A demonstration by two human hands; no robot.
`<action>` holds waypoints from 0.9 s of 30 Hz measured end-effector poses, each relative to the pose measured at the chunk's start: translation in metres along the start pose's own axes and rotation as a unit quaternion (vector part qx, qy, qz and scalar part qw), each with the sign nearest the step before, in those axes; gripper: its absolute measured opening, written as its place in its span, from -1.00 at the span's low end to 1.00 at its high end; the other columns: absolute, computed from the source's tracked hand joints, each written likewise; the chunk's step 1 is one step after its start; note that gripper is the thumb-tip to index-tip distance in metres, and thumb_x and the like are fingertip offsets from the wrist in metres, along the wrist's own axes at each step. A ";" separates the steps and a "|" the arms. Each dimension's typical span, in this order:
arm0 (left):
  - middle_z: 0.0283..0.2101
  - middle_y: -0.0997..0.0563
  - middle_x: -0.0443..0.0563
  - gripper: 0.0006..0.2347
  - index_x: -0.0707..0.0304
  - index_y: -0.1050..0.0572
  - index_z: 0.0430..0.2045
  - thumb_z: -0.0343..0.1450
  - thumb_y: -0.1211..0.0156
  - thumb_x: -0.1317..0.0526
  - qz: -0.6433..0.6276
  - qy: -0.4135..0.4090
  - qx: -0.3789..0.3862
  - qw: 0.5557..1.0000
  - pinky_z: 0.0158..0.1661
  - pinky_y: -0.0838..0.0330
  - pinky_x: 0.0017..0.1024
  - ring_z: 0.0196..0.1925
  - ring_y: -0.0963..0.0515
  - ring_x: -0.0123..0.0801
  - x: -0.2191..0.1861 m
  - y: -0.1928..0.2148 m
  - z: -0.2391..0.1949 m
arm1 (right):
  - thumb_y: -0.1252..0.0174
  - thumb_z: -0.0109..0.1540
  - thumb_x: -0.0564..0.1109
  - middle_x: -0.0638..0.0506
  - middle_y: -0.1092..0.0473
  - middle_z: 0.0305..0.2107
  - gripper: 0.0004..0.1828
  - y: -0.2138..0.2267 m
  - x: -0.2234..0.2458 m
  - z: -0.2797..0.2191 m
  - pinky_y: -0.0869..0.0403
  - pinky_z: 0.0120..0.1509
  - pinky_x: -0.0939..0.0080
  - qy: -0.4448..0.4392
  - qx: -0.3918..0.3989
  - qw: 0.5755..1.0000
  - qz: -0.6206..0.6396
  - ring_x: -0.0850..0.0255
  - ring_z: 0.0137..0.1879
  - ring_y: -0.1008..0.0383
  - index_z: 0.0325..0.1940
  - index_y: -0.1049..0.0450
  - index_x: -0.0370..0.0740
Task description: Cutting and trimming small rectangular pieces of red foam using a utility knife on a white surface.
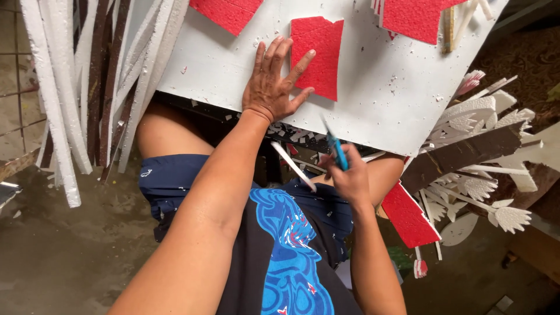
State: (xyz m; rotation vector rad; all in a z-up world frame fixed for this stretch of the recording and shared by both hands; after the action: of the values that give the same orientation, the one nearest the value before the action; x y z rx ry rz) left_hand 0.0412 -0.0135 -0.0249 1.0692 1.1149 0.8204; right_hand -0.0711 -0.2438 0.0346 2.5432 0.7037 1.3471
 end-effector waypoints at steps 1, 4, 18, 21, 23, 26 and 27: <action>0.42 -0.12 0.35 -0.37 -0.19 0.02 0.49 0.59 0.02 -0.33 -0.001 -0.002 0.000 1.000 0.44 0.15 0.12 0.50 -0.10 0.10 -0.002 0.005 0.001 | -0.28 0.28 -0.17 0.04 -0.57 -0.48 -0.77 0.006 0.001 0.010 -0.45 -0.42 0.35 -0.001 -0.002 1.000 0.000 0.34 -0.57 -0.42 -0.23 -0.30 -0.10; 0.54 0.04 0.19 -0.44 -0.13 0.03 0.51 0.62 0.03 -0.13 -0.045 -0.003 0.063 0.997 0.44 0.27 0.19 0.58 -0.01 0.14 -0.003 0.007 0.003 | -0.18 0.29 -0.23 0.08 -0.58 -0.26 -0.88 0.025 0.030 0.044 -0.52 0.08 0.27 0.071 -0.072 0.994 -0.046 0.29 -0.10 -0.60 -0.16 -0.38 -0.07; 0.52 0.01 0.23 -0.43 -0.06 -0.25 0.46 0.47 -0.10 0.36 -0.070 -0.032 -0.014 0.997 0.46 0.21 0.11 0.54 0.00 0.16 -0.001 -0.012 -0.002 | -0.59 0.01 0.30 -0.12 -0.26 0.35 -0.26 0.022 0.065 0.134 -0.28 0.31 -0.18 0.306 -0.085 0.901 -0.295 -0.09 0.39 -0.27 -0.13 -0.32 -0.17; 0.49 -0.08 0.23 -0.57 -0.01 -0.39 0.38 0.60 -0.06 -0.03 -0.060 -0.022 -0.084 0.994 0.46 0.12 0.05 0.52 -0.07 0.08 -0.005 0.009 -0.003 | -0.48 0.09 0.35 -0.24 -0.32 0.17 -0.32 0.016 0.042 0.116 -0.31 0.29 -0.12 0.315 -0.188 0.894 -0.258 -0.13 0.25 -0.36 -0.18 -0.29 -0.15; 0.49 -0.06 0.24 -0.52 -0.01 -0.36 0.41 0.59 -0.05 -0.11 -0.067 -0.026 -0.066 0.995 0.45 0.16 0.08 0.53 -0.04 0.11 -0.005 0.011 -0.002 | -0.39 0.15 0.36 -0.23 -0.35 0.08 -0.36 0.005 0.042 0.105 -0.32 0.25 -0.08 0.308 -0.231 0.888 -0.250 -0.10 0.19 -0.37 -0.18 -0.29 -0.18; 0.50 -0.03 0.25 -0.45 -0.03 -0.32 0.44 0.57 -0.02 -0.21 -0.070 -0.034 -0.048 0.996 0.44 0.20 0.14 0.53 0.00 0.13 -0.005 0.010 -0.003 | -0.28 0.24 0.31 -0.17 -0.40 -0.04 -0.46 -0.012 0.047 0.093 -0.32 0.17 -0.01 0.281 -0.274 0.894 -0.215 -0.04 0.11 -0.37 -0.20 -0.30 -0.17; 0.50 -0.02 0.24 -0.44 -0.04 -0.32 0.45 0.57 0.01 -0.23 -0.066 -0.038 -0.050 0.996 0.44 0.20 0.15 0.54 0.00 0.13 -0.005 0.009 -0.003 | -0.27 0.28 0.25 -0.13 -0.41 -0.08 -0.54 -0.017 0.049 0.091 -0.32 0.14 0.02 0.261 -0.277 0.905 -0.190 0.00 0.08 -0.36 -0.21 -0.31 -0.14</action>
State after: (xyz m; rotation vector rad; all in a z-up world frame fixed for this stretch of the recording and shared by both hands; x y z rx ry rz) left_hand 0.0372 -0.0151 -0.0146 0.9263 1.0579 0.7164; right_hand 0.0210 -0.1997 0.0116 1.5232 0.7125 1.7726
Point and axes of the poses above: each hand's wrist, its own z-axis towards the middle knuckle, its own y-axis out of the back of the hand, x = y × z, the point moved 5 cm from there along z, towards the middle knuckle
